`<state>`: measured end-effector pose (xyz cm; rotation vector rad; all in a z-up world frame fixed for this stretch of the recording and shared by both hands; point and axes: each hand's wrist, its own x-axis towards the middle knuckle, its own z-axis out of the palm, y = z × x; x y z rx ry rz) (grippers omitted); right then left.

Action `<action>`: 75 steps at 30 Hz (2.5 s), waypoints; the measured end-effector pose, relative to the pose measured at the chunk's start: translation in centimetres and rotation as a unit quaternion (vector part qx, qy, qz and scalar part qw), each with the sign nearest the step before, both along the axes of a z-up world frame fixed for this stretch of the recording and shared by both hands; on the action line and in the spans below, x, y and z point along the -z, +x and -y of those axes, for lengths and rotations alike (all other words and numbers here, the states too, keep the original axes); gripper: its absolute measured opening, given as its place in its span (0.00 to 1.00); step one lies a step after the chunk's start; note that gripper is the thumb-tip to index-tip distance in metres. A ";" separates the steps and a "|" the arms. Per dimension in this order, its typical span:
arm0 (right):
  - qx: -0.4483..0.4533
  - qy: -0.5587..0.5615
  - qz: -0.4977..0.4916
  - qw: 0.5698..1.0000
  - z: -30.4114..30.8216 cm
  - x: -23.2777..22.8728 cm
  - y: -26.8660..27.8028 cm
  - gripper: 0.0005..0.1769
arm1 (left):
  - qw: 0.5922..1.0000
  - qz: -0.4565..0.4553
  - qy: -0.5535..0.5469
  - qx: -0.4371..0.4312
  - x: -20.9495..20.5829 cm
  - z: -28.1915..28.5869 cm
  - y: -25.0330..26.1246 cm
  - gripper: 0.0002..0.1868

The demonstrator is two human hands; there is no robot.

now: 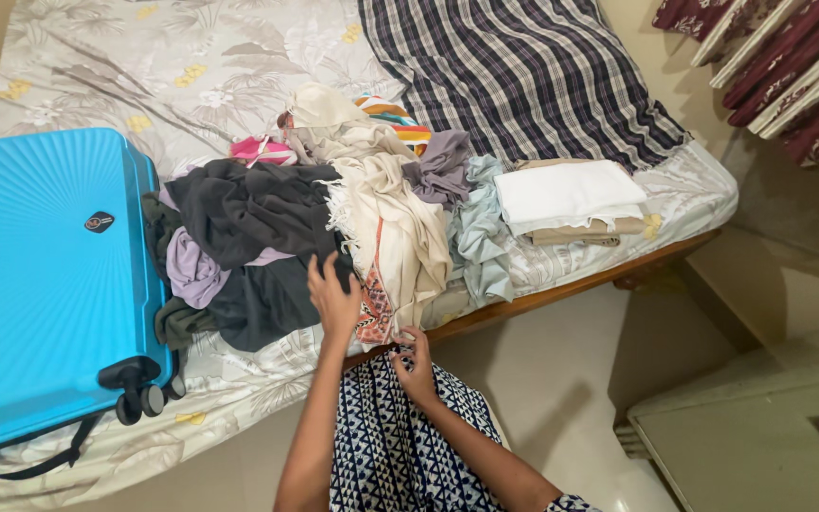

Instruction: The person folds a white cloth and a purple t-shirt while sitting on a chair. They place the folded white cloth on a pile of other clothes on the bed.

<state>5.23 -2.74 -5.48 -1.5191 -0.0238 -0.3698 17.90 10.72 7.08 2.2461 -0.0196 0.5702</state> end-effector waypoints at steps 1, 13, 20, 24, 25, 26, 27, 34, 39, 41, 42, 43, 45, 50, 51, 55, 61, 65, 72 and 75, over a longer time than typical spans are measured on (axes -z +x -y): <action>0.001 0.016 -0.010 1.000 0.0 0.0 0.0 0.31 | 1.000 0.008 0.021 -0.006 -0.3 -0.1 0.9 0.34; 0.062 0.075 0.040 0.994 1.9 -0.8 3.7 0.21 | 0.802 -0.185 0.568 0.001 5.4 -0.4 6.8 0.61; 0.160 -0.094 0.102 0.977 8.3 -6.0 15.2 0.19 | 0.729 -0.101 0.667 -0.113 7.5 1.2 7.2 0.52; 0.173 -0.198 0.130 0.956 11.4 -7.3 21.6 0.24 | 0.700 -0.229 0.676 -0.014 6.5 1.2 7.1 0.66; 0.174 -0.211 0.122 0.954 12.0 -7.2 22.9 0.25 | 0.698 -0.237 0.676 -0.003 6.2 1.2 7.0 0.68; 0.176 -0.224 0.116 0.951 12.6 -7.2 24.2 0.26 | 0.696 -0.244 0.675 0.007 5.7 1.2 7.1 0.70; 0.180 -0.247 0.123 0.944 13.1 -7.2 25.5 0.26 | 0.690 -0.252 0.679 0.012 5.4 1.2 7.1 0.71; 0.174 -0.347 0.078 0.918 15.3 -7.8 30.9 0.47 | 0.679 -0.264 0.685 0.018 5.5 1.4 7.4 0.72; 0.057 -0.351 -0.169 0.919 16.5 -8.6 32.3 0.65 | 0.680 -0.256 0.687 0.016 6.6 1.2 7.7 0.69; 0.031 -0.358 -0.185 0.914 16.7 -8.5 32.7 0.59 | 0.686 -0.238 0.688 0.003 6.9 1.1 7.8 0.67; 0.037 -0.378 -0.168 0.909 17.0 -8.4 32.8 0.56 | 0.684 -0.243 0.688 0.006 6.9 1.1 7.9 0.67; 0.041 -0.401 -0.145 0.904 17.2 -8.4 33.0 0.53 | 0.682 -0.248 0.688 0.010 6.9 1.0 7.9 0.68; 0.053 -0.414 -0.112 0.902 17.8 -8.0 32.4 0.47 | 0.681 -0.251 0.688 0.014 6.8 1.1 7.7 0.69; 0.108 -0.366 -0.184 0.906 17.9 -5.8 28.0 0.43 | 0.680 -0.264 0.684 0.021 6.1 1.1 7.5 0.73; 0.114 -0.376 -0.209 0.896 17.8 -5.5 27.0 0.40 | 0.682 -0.260 0.684 0.019 5.9 1.2 7.5 0.73; 0.139 -0.400 -0.230 0.876 17.6 -3.8 21.8 0.32 | 0.686 -0.258 0.680 0.017 5.6 1.1 7.1 0.73; 0.212 -0.203 -0.052 0.955 17.6 -2.4 16.1 0.23 | 0.684 -0.251 0.684 0.020 5.0 1.1 6.5 0.74; 0.240 -0.224 0.009 0.945 17.5 -2.0 12.4 0.23 | 0.686 -0.236 0.689 -0.005 5.1 1.1 5.6 0.76; 0.239 -0.197 -0.118 0.944 15.6 -0.2 4.5 0.22 | 0.711 -0.180 0.679 -0.031 6.5 0.6 4.6 0.68; 0.237 -0.171 -0.113 0.950 14.9 0.6 1.4 0.22 | 0.728 -0.173 0.663 -0.024 6.4 0.7 3.8 0.65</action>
